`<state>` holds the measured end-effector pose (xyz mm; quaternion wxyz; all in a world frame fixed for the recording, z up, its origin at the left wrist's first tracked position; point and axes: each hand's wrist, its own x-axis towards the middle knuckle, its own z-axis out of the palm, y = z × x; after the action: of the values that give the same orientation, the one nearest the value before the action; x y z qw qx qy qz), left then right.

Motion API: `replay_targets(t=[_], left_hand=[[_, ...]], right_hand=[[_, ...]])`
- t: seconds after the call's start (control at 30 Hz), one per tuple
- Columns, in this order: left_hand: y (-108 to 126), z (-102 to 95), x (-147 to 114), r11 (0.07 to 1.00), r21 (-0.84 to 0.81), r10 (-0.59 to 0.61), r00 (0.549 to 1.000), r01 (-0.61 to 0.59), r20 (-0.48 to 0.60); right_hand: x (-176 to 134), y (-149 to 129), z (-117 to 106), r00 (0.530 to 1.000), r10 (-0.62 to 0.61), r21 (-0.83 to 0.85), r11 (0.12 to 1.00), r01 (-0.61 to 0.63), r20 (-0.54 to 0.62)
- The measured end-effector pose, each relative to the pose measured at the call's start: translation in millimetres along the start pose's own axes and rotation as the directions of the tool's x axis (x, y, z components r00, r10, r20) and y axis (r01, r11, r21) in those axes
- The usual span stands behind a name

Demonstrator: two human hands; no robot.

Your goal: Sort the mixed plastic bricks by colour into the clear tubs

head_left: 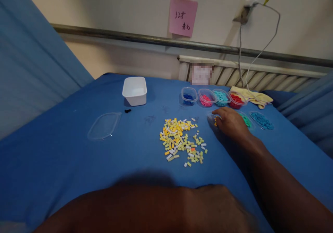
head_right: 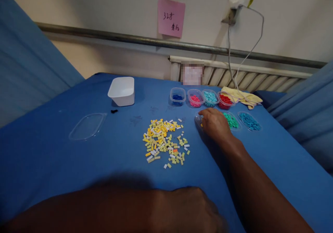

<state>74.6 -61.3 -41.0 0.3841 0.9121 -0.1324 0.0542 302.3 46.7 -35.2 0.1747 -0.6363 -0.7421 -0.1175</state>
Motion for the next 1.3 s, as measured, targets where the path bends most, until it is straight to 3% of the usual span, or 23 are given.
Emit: replay_targets(t=[0.1, 0.23, 0.33, 0.73, 0.87, 1.07, 1.2, 1.3], left_hand=[[1, -0.8, 1, 1.000, 0.001, 0.006, 1.000, -0.006, 0.000], [2, -1.1, 6, 1.000, 0.021, 0.002, 0.992, -0.004, 0.129], [0, 1.1, 9, 0.998, 0.057, 0.011, 0.985, -0.022, 0.171], [-12, 20.7, 0, 0.992, 0.081, 0.091, 0.995, -0.094, 0.050], [-9, 17.3, -3, 0.990, 0.081, 0.111, 0.994, -0.113, 0.021], [-3, 8.1, -3, 0.987, 0.082, 0.139, 0.990, -0.140, 0.019], [-2, 4.0, 0, 0.996, 0.028, 0.079, 0.993, -0.082, 0.091], [1, 0.1, 2, 0.999, -0.007, 0.048, 0.993, -0.047, 0.111]], right_hand=[[1, -18, 1, 0.994, -0.111, 0.086, 0.990, 0.109, 0.023], [7, -56, 3, 0.962, -0.248, 0.202, 0.954, 0.221, 0.116], [8, -70, 3, 0.943, -0.282, 0.214, 0.946, 0.243, 0.175], [2, -73, -2, 0.951, -0.301, 0.297, 0.916, 0.269, 0.068], [1, -79, -2, 0.943, -0.310, 0.307, 0.915, 0.260, 0.124], [0, -72, -3, 0.975, -0.188, 0.272, 0.950, 0.150, 0.118], [-1, -75, -2, 0.958, -0.268, 0.388, 0.898, 0.209, 0.104], [-1, -83, -2, 0.945, -0.296, 0.373, 0.899, 0.228, 0.136]])
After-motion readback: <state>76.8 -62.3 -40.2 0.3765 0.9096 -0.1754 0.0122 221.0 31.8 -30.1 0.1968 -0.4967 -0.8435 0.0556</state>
